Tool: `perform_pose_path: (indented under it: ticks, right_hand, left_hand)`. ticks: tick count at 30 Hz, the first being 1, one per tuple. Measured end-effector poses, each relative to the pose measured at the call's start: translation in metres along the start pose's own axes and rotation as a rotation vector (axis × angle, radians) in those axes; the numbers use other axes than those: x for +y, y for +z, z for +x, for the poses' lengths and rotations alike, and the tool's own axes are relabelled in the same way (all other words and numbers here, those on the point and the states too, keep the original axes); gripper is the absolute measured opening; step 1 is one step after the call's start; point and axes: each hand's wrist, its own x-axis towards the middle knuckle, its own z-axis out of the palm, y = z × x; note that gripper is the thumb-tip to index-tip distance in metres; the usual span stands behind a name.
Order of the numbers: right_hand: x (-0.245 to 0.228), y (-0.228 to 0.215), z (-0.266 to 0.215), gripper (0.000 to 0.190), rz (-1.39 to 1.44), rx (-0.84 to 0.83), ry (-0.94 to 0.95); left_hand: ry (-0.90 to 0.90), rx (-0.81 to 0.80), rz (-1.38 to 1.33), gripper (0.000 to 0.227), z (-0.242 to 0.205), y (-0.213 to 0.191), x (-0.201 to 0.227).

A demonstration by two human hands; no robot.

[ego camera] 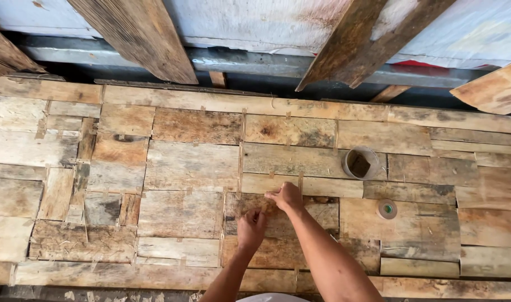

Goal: Applying and fitting small wood strips onto a larger panel to create a mosaic-like surface.

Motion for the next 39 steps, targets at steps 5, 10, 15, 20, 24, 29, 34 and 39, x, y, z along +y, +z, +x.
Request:
perform_pose_path:
  ticks: [5, 10, 15, 20, 24, 29, 34, 39]
  right_hand:
    - [-0.015, -0.014, -0.015, 0.057, -0.036, -0.007, 0.06]
    - [-0.011, -0.011, -0.022, 0.061, -0.052, 0.014, 0.062]
    - [0.002, 0.007, -0.025, 0.027, 0.042, 0.02, 0.011]
    - [-0.011, -0.01, -0.057, 0.017, 0.174, 0.021, -0.143]
    - [-0.038, -0.035, -0.098, 0.017, 0.317, -0.352, 0.117]
    - [-0.012, -0.008, -0.101, 0.01, 0.423, -0.213, -0.124]
    - [0.004, 0.011, -0.102, 0.007, 0.329, -0.009, -0.422]
    - [0.0, 0.004, -0.111, 0.008, 0.395, 0.048, -0.521]
  left_hand:
    - [-0.156, -0.042, -0.154, 0.026, -0.003, -0.014, 0.02]
    - [-0.19, -0.063, -0.314, 0.024, -0.002, -0.013, 0.012]
    - [-0.152, -0.082, -0.4, 0.019, 0.002, -0.015, 0.011]
    - [-0.128, -0.133, -0.419, 0.014, 0.0, -0.011, 0.005]
    - [-0.091, -0.173, -0.248, 0.018, -0.01, -0.023, 0.021]
    - [-0.086, -0.144, -0.207, 0.02, -0.008, -0.012, 0.006]
    - [-0.172, -0.17, -0.137, 0.025, -0.006, -0.003, 0.002]
    - [-0.217, -0.177, -0.157, 0.05, -0.009, -0.016, 0.012]
